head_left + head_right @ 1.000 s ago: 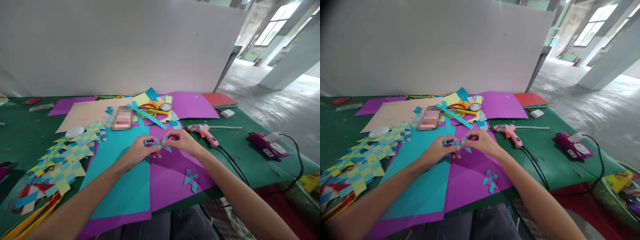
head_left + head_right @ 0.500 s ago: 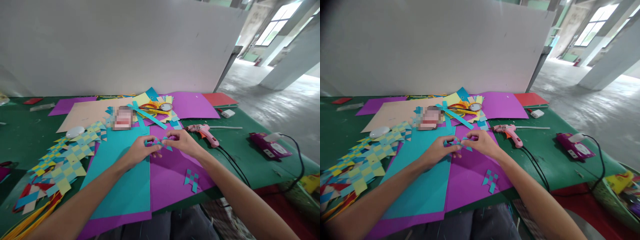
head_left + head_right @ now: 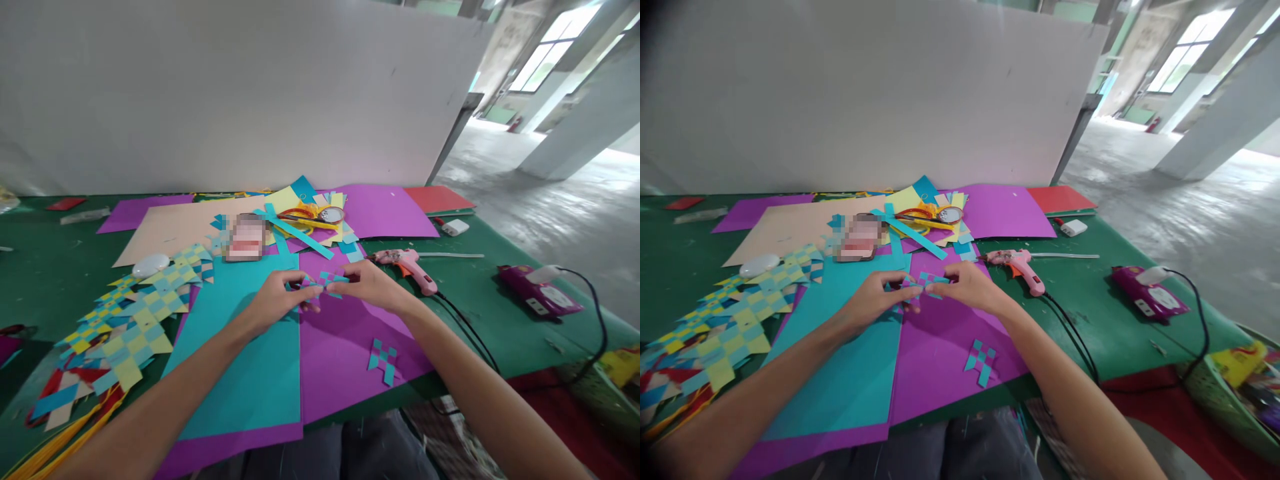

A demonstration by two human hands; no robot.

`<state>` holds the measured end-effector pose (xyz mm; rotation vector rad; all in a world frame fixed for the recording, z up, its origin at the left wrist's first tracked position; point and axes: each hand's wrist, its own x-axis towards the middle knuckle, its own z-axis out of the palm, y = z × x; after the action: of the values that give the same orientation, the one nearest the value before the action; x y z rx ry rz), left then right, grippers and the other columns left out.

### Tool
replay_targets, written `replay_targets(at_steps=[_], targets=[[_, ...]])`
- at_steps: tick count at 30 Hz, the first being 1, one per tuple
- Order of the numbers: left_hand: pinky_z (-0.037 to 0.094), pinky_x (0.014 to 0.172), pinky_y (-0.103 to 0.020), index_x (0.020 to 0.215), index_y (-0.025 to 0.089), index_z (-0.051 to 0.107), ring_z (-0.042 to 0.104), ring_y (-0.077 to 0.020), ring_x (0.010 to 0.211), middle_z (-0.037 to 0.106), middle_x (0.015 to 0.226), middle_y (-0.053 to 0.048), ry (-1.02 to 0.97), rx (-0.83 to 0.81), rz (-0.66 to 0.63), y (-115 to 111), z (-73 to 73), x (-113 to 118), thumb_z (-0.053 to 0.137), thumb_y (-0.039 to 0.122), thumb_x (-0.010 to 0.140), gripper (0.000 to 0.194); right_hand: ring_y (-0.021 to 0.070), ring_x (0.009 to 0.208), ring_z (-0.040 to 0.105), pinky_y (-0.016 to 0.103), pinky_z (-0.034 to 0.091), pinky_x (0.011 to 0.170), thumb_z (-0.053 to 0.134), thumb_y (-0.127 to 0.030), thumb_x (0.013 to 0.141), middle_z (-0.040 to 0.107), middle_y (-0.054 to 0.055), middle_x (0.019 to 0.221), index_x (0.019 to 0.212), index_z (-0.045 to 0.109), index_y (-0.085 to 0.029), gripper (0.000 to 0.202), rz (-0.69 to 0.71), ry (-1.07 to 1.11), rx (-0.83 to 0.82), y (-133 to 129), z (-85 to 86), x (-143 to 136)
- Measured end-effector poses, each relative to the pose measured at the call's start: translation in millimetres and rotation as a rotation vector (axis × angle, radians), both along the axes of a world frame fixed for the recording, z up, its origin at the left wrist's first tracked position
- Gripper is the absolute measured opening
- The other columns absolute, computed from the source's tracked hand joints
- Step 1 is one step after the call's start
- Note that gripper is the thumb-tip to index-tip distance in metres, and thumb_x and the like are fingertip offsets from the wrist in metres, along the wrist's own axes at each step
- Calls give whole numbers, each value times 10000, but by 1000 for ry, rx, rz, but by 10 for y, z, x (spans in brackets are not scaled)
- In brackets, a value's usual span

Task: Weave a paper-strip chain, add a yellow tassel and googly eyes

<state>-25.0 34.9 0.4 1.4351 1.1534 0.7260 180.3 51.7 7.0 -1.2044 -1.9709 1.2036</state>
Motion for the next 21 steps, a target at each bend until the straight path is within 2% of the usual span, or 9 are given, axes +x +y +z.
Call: replay_targets(at_steps=[3,6,11,14,16,19,21], targets=[[443,559,-222,665,162,610,689,-171,638,655,595,2,24,45,12,6,14,-7,685,372,758,242,97,572,452,249,328,546,662,-438,757,544,-15,573,616,646,-155,316,-29,83,-21,42,61,124],[399,522,-210,628,161,592,678,-159,620,634,571,8,50,94,22,10,13,-4,683,373,758,265,100,573,485,251,332,528,667,-421,758,617,20,630,678,689,-152,282,-198,227,-14,83,89,217],[449,503,-223,696,168,596,686,-185,648,670,667,-17,-10,4,26,3,0,5,693,406,737,260,80,504,456,245,277,462,683,-442,755,570,2,572,642,639,-156,310,-363,418,-3,104,93,225],[464,506,-224,726,169,600,680,-188,672,690,686,-35,-27,-19,15,4,-15,0,688,420,747,267,83,467,449,247,282,445,679,-459,767,507,-32,521,646,581,-191,310,-439,714,55,103,142,263],[455,518,-215,731,166,603,674,-176,672,694,668,-36,-31,7,6,11,-24,-7,679,419,765,266,81,399,363,253,274,419,642,-475,799,406,-65,451,659,556,-220,303,-425,890,55,102,191,330],[435,519,-208,730,165,601,665,-161,651,687,637,-27,-27,34,9,24,-26,-17,667,413,785,263,96,349,228,269,253,383,547,-503,859,244,-77,378,607,532,-243,362,-345,934,-21,98,242,422],[426,519,-210,724,165,599,672,-162,643,669,631,-12,-24,35,6,33,-22,-23,675,406,781,258,112,405,331,276,343,438,543,-478,863,258,-48,398,503,475,-235,440,-286,913,-11,98,242,439]])
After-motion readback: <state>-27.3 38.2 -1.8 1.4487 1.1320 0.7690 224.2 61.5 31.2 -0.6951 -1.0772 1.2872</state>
